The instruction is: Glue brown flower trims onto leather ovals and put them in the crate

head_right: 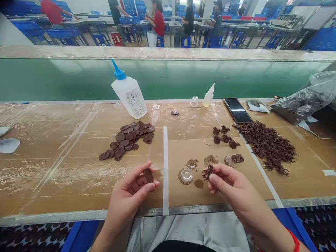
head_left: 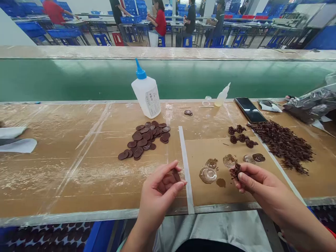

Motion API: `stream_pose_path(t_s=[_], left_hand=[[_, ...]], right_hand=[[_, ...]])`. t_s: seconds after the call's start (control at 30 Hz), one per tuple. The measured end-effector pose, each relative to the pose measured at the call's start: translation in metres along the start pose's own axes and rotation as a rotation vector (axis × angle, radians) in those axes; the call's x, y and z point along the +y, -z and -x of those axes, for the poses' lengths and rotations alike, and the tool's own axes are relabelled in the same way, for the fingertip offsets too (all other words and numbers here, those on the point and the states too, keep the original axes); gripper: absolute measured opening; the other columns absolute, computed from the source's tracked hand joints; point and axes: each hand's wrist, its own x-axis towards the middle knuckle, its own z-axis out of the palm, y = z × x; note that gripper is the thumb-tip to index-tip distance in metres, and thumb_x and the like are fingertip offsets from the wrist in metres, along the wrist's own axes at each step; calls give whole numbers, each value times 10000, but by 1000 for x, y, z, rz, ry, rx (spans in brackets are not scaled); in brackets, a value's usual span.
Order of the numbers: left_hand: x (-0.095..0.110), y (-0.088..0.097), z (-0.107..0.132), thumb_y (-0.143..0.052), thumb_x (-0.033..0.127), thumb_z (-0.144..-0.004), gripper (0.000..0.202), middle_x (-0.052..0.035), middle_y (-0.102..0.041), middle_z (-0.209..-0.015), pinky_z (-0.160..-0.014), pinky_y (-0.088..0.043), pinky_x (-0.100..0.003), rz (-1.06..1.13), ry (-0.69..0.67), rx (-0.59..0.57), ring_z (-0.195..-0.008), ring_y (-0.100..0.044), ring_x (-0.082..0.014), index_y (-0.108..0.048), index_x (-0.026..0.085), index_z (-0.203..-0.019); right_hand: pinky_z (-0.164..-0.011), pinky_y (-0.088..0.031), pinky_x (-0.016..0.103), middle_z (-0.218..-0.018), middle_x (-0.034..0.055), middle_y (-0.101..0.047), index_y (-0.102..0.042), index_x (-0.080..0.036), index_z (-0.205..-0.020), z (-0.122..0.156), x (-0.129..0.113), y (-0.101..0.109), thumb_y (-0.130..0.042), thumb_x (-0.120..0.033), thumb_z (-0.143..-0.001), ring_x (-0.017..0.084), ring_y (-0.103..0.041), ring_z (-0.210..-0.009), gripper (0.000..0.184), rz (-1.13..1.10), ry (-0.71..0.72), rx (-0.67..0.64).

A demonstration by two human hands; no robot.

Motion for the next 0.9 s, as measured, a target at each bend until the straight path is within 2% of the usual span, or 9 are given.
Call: stream_pose_path(t_s=[0.1, 0.23, 0.33, 0.4, 0.5, 0.6, 0.7, 0.8, 0.9], left_hand=[[0, 1, 2, -894, 187, -747, 391, -41, -734, -992, -677, -627, -193, 199, 96, -153, -711, -724, -120, -812, 300, -1113], [-5, 1, 6, -910, 243, -748, 432, -35, -745, -986, -596, -567, -126, 436, 258, -329, -667, -738, -101, -793, 293, -1161], [-10, -4, 12, -903, 197, -744, 467, -36, -752, -991, -608, -565, -143, 480, 324, -431, -680, -747, -113, -782, 304, -1182], [-9, -10, 16, -913, 186, -717, 467, -33, -743, -903, -622, -558, -164, 468, 419, -520, -648, -721, -108, -792, 273, -1160], [-1, -21, 21, -964, 232, -610, 327, -3, -643, -721, -622, -509, -177, 339, 564, -622, -614, -605, -94, -805, 138, -880], [8, -30, 26, -953, 322, -598, 401, 33, -484, -662, -565, -386, -176, 79, 580, -677, -630, -436, -86, -611, 113, -595], [6, -34, 32, -898, 395, -661, 474, 43, -400, -663, -553, -306, -205, -63, 582, -700, -648, -360, -94, -505, 142, -579], [-8, -35, 37, -871, 424, -688, 395, 18, -483, -698, -584, -343, -219, 10, 532, -709, -671, -428, -113, -609, 129, -657], [-23, -36, 40, -917, 427, -631, 385, -16, -574, -750, -607, -404, -218, 85, 396, -721, -692, -517, -129, -696, 115, -679]], right_hand=[[-654, -549, 202, -754, 3, -642, -689, -245, -887, 5, -5, 0, -693, -522, -905, 149, -615, -698, 278, 260, 154, 10], [-682, -594, 239, -939, 27, -736, -687, -299, -1038, 10, -11, -4, -601, -431, -977, 211, -708, -858, 170, 561, 498, 23], [-864, -613, 372, -1058, 54, -781, -678, -313, -1013, 12, -17, -20, -541, -424, -1014, 286, -710, -1069, 177, 596, 810, -160], [-779, -618, 332, -992, 34, -812, -666, -316, -991, 14, -23, -36, -565, -447, -1010, 257, -734, -976, 166, 607, 1112, -358], [-648, -552, 321, -746, 20, -761, -596, -233, -1024, 18, -33, -62, -519, -253, -1047, 183, -664, -678, 83, 678, 1191, -355], [-473, -372, 294, -531, -34, -605, -546, -197, -1005, 22, -37, -79, -396, -236, -1090, 131, -468, -472, 177, 729, 1285, -303], [-449, -299, 297, -494, -55, -550, -546, -178, -1077, 24, -31, -83, -360, -267, -1102, 124, -408, -439, 207, 741, 1301, -293], [-439, -282, 292, -499, -61, -503, -566, -211, -1060, 28, -21, -80, -372, -251, -1092, 128, -394, -428, 201, 703, 1238, -235], [-448, -342, 266, -573, -40, -489, -549, -246, -1070, 34, -12, -77, -344, -233, -1084, 135, -434, -465, 206, 634, 1130, -184]])
